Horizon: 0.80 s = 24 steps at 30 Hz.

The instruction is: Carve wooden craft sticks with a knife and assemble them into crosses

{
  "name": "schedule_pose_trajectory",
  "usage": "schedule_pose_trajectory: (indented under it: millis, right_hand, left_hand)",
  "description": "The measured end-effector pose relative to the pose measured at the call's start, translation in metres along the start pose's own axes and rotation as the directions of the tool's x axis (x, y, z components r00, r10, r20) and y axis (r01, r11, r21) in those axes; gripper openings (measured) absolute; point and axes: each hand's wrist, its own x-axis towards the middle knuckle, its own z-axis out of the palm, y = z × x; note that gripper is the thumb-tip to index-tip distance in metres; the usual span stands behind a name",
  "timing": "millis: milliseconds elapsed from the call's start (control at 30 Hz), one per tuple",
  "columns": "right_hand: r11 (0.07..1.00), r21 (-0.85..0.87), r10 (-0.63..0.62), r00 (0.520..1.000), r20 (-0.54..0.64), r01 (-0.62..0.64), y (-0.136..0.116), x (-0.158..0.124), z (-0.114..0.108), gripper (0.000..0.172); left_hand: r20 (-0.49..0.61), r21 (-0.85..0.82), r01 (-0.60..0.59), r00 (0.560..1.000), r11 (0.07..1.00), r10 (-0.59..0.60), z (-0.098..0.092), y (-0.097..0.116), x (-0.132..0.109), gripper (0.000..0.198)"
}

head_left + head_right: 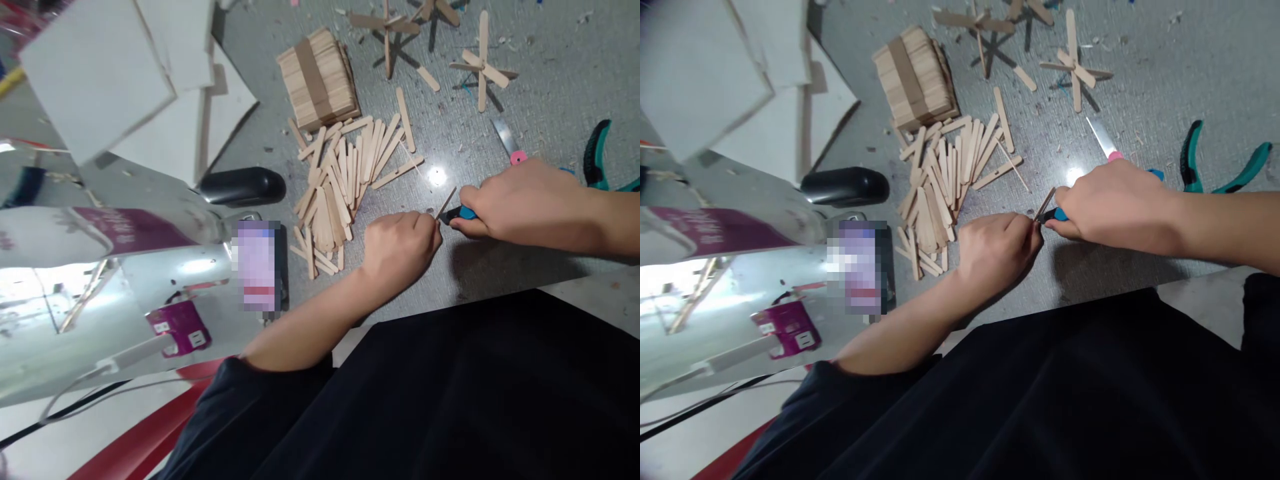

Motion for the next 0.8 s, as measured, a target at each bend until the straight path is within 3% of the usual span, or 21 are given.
schedule_pose_trajectory:
  millis: [267, 433, 600, 800]
  right_hand:
    - [0.991, -0.125, 0.039, 0.999, -0.024, -0.042, 0.015, 0.003, 0.010, 0.072]
    - [0.998, -0.060, 0.035, 0.999, -0.034, -0.037, 0.015, 0.003, 0.011, 0.075]
    - [0.998, 0.063, 0.021, 0.999, -0.034, -0.019, 0.007, -0.002, 0.001, 0.068]
    - [0.998, 0.063, -0.004, 1.000, 0.005, 0.004, 0.002, -0.003, 0.001, 0.067]
  left_hand:
    - [0.074, -0.146, 0.145, 0.988, 0.979, -0.135, -0.002, -0.005, 0.002, 0.044]
    - [0.117, -0.188, 0.159, 0.983, 0.969, -0.138, -0.006, -0.005, 0.004, 0.046]
    - [0.162, -0.154, 0.196, 0.972, 0.968, -0.171, -0.011, 0.000, 0.006, 0.040]
    - [0.167, -0.136, 0.205, 0.969, 0.969, -0.182, -0.013, 0.002, 0.007, 0.036]
